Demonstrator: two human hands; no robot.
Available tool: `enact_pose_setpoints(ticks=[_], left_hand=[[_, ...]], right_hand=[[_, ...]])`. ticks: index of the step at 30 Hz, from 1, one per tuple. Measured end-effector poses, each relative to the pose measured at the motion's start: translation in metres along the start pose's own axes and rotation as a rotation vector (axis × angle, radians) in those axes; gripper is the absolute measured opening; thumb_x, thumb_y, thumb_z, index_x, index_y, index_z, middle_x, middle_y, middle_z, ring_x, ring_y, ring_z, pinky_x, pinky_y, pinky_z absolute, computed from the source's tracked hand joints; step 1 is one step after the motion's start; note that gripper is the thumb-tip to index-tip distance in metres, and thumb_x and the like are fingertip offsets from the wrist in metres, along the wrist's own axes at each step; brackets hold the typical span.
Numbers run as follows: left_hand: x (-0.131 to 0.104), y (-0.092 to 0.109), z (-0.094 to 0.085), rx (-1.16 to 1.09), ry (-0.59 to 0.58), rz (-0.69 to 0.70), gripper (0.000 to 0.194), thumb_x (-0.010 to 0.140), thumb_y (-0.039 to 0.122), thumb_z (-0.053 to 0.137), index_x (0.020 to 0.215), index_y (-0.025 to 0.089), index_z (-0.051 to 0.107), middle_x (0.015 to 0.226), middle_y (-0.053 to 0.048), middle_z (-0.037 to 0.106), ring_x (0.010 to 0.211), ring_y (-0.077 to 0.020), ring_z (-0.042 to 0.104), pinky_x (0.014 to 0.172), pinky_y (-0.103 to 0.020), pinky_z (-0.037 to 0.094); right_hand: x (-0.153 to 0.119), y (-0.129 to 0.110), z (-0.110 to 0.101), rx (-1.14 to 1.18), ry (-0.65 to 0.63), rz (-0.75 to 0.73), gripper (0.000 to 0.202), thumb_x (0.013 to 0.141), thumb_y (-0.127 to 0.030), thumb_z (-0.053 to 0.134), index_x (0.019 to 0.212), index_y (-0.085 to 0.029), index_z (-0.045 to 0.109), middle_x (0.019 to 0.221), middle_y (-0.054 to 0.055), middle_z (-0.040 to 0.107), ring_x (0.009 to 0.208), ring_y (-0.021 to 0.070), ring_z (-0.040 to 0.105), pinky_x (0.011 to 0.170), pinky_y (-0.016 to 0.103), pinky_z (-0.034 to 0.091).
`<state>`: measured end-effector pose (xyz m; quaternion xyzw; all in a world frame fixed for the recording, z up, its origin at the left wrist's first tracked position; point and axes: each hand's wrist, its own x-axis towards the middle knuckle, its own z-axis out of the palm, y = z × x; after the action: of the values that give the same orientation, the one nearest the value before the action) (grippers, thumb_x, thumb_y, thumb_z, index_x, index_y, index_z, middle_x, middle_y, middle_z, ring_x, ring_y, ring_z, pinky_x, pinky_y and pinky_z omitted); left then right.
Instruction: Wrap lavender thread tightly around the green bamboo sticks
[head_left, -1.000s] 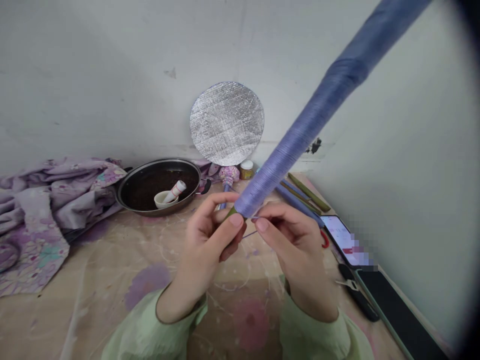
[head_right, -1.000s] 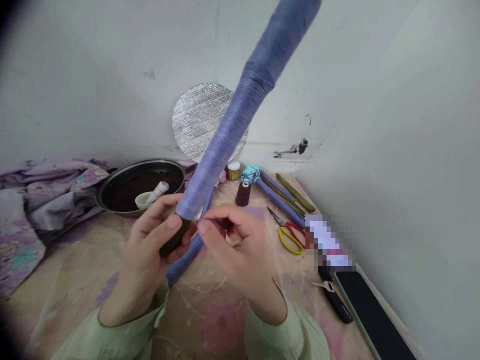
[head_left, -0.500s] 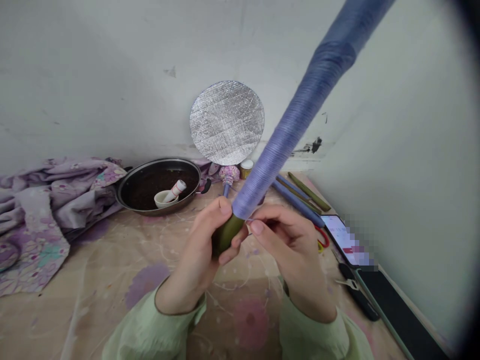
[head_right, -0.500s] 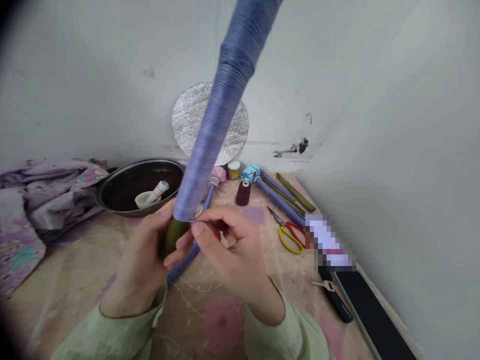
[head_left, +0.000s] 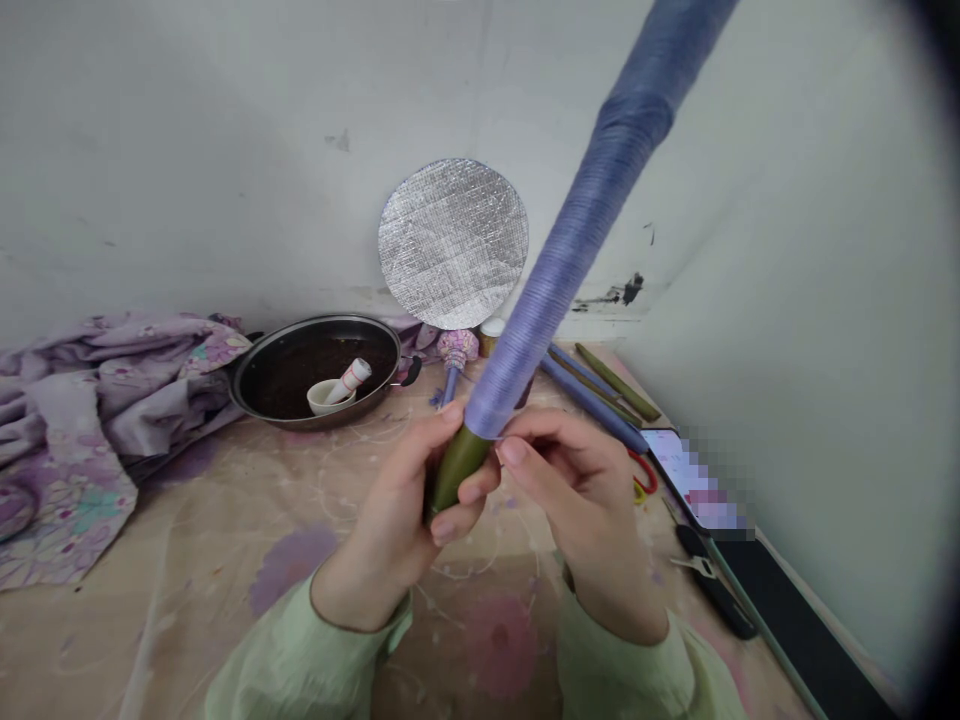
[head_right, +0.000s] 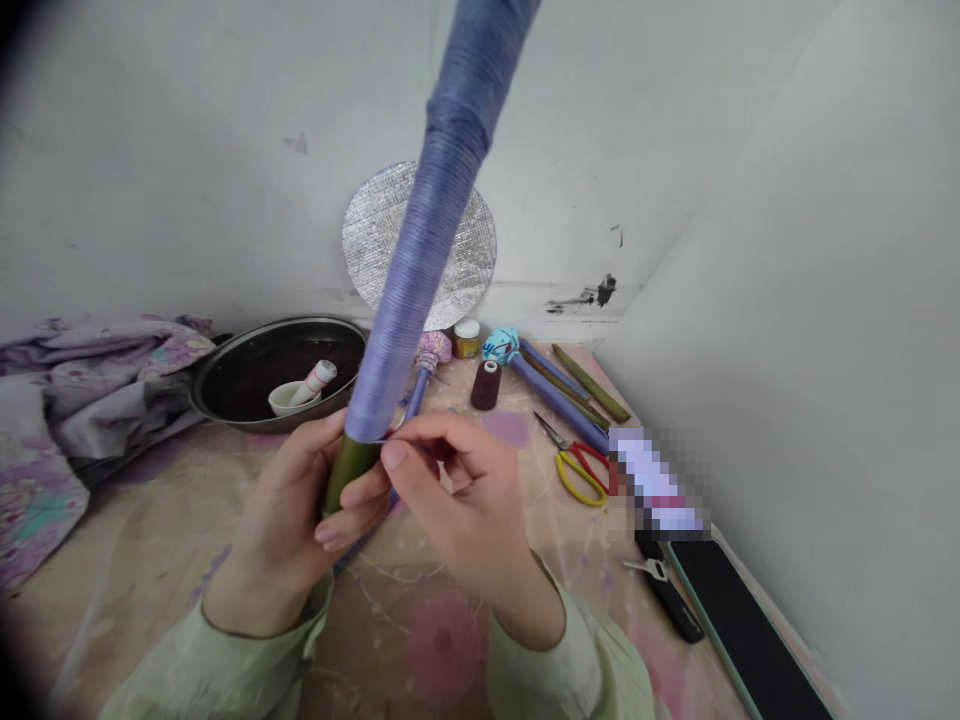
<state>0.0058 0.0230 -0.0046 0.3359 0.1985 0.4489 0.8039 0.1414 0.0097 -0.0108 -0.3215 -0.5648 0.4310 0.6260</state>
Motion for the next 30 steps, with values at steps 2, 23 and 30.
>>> enact_pose_setpoints(ticks=[2,23,30], left_hand=[[-0.001,0.001,0.0,-0.015,-0.031,-0.001,0.034,0.085,0.049,0.066,0.085,0.017,0.058,0.051,0.008,0.048,0.03,-0.0006,0.025,0.028,-0.01,0.02],[-0.007,0.001,-0.004,-0.035,-0.228,-0.008,0.016,0.093,0.034,0.059,0.096,0.019,0.063,0.053,0.009,0.042,0.028,0.0015,0.014,0.027,-0.007,0.015],[-0.011,0.002,-0.002,-0.037,-0.271,0.013,0.016,0.096,0.031,0.055,0.094,0.021,0.067,0.053,0.008,0.039,0.029,0.0019,0.013,0.028,-0.006,0.015]], right_hand=[[0.002,-0.001,0.0,-0.038,0.033,-0.02,0.008,0.084,-0.017,0.073,0.078,-0.022,0.073,0.062,-0.003,0.07,0.057,0.011,0.064,0.056,0.022,0.051],[0.002,-0.009,0.001,-0.124,0.079,-0.113,0.013,0.079,-0.013,0.073,0.069,-0.021,0.07,0.057,-0.004,0.062,0.053,0.009,0.053,0.049,0.018,0.045],[0.002,-0.009,0.0,-0.089,0.086,-0.128,0.013,0.077,-0.01,0.073,0.071,-0.022,0.071,0.06,-0.004,0.064,0.054,0.0085,0.055,0.05,0.018,0.048]])
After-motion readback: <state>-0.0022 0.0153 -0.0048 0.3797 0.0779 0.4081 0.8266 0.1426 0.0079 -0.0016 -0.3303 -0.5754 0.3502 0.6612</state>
